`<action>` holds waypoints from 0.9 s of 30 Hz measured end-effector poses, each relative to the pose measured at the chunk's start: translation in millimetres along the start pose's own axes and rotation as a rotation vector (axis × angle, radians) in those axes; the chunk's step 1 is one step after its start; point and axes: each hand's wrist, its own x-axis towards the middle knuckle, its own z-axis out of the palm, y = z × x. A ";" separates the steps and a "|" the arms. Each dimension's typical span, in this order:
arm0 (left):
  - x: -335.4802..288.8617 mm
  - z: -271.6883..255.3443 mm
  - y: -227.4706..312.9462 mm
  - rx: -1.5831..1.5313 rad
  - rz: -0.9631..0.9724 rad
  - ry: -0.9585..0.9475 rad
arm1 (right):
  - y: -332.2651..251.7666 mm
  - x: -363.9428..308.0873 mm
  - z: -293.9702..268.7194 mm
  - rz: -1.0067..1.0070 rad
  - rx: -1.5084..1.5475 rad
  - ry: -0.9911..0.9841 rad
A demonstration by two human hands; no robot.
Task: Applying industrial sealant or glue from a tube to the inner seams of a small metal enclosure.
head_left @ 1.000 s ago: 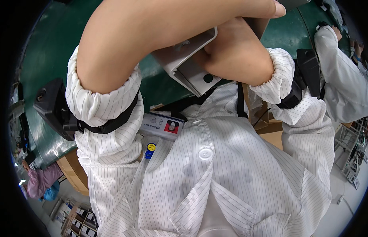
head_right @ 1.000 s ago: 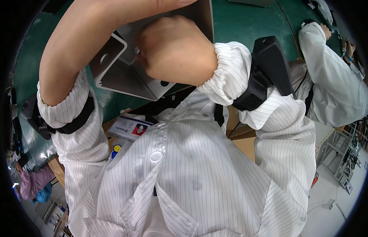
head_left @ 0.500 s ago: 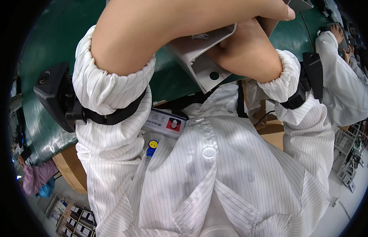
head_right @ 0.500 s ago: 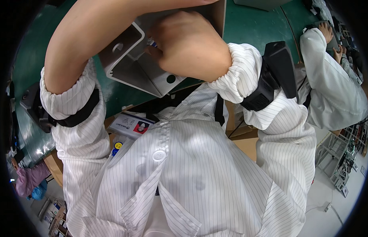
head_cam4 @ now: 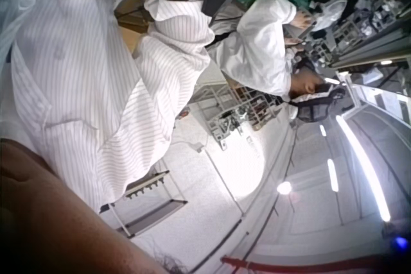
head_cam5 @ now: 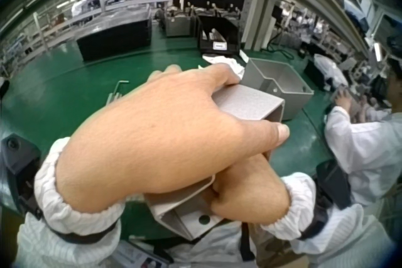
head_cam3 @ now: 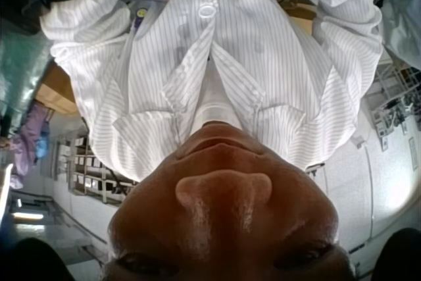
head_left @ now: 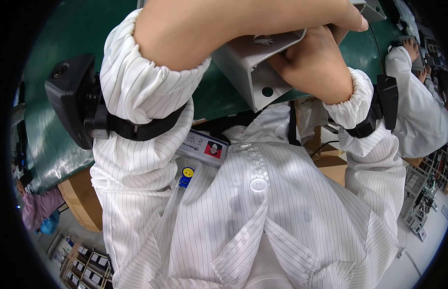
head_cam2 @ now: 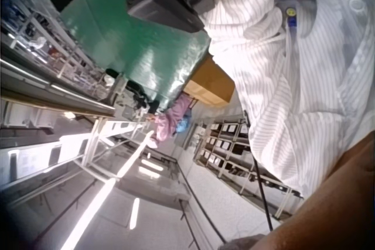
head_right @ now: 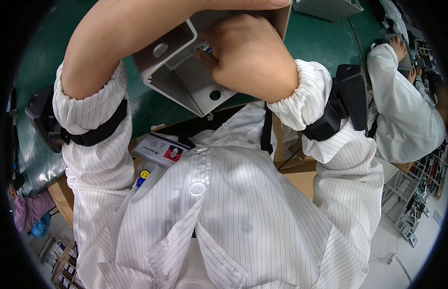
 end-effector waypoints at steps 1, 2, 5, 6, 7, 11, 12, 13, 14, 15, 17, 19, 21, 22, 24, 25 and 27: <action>0.1 1.0 -2.2 -0.017 0.036 0.036 | -0.4 0.7 -1.0 -0.009 -0.005 -0.012; -0.3 0.9 -3.2 -0.034 0.072 0.071 | -0.6 1.3 -1.4 -0.013 -0.005 -0.014; 0.1 -0.5 -2.6 -0.094 0.008 0.029 | 1.6 1.4 -2.2 -0.038 0.004 -0.021; -0.2 -2.8 0.2 -0.092 0.005 0.031 | 3.1 0.7 -3.1 -0.038 0.009 -0.034; -0.7 -10.5 5.6 -0.097 -0.059 -0.033 | 3.5 1.0 -4.0 -0.039 0.014 -0.046; 0.8 -6.6 4.8 -0.114 -0.183 -0.168 | 0.8 0.1 -5.6 -0.034 0.011 -0.076; 0.6 -5.8 4.1 -0.113 -0.185 -0.165 | 0.3 0.1 -4.8 -0.034 0.023 -0.063; 1.0 -6.0 4.4 -0.124 -0.182 -0.151 | 0.0 -0.2 -4.2 -0.036 0.038 -0.047; 1.3 -6.0 4.5 -0.136 -0.178 -0.138 | 0.0 -0.3 -3.4 -0.039 0.038 -0.045; 1.3 -5.8 4.4 -0.132 -0.179 -0.139 | 0.0 -0.1 -2.6 -0.059 0.053 -0.037; 0.0 -3.2 2.6 -0.171 -0.125 -0.053 | -0.3 1.0 -0.7 -0.074 0.065 -0.032; -2.8 -3.3 5.8 -0.140 -0.126 -0.012 | -1.4 2.3 0.6 -0.090 0.064 -0.062; -3.6 -3.6 5.2 -0.110 -0.126 0.027 | -3.3 3.4 -0.1 -0.084 0.057 -0.072; -1.7 -4.9 3.1 -0.118 -0.136 -0.045 | -3.8 3.6 -1.2 -0.078 0.049 -0.083; 2.3 -11.2 6.5 -0.128 -0.144 -0.117 | -3.8 3.6 -3.0 -0.078 0.006 -0.091; 6.3 -22.5 18.4 -0.181 -0.311 -0.153 | -3.9 3.5 -3.7 -0.081 -0.034 -0.099; 6.2 -24.4 19.6 -0.235 -0.476 -0.190 | -3.4 3.1 -6.2 -0.038 -0.026 -0.122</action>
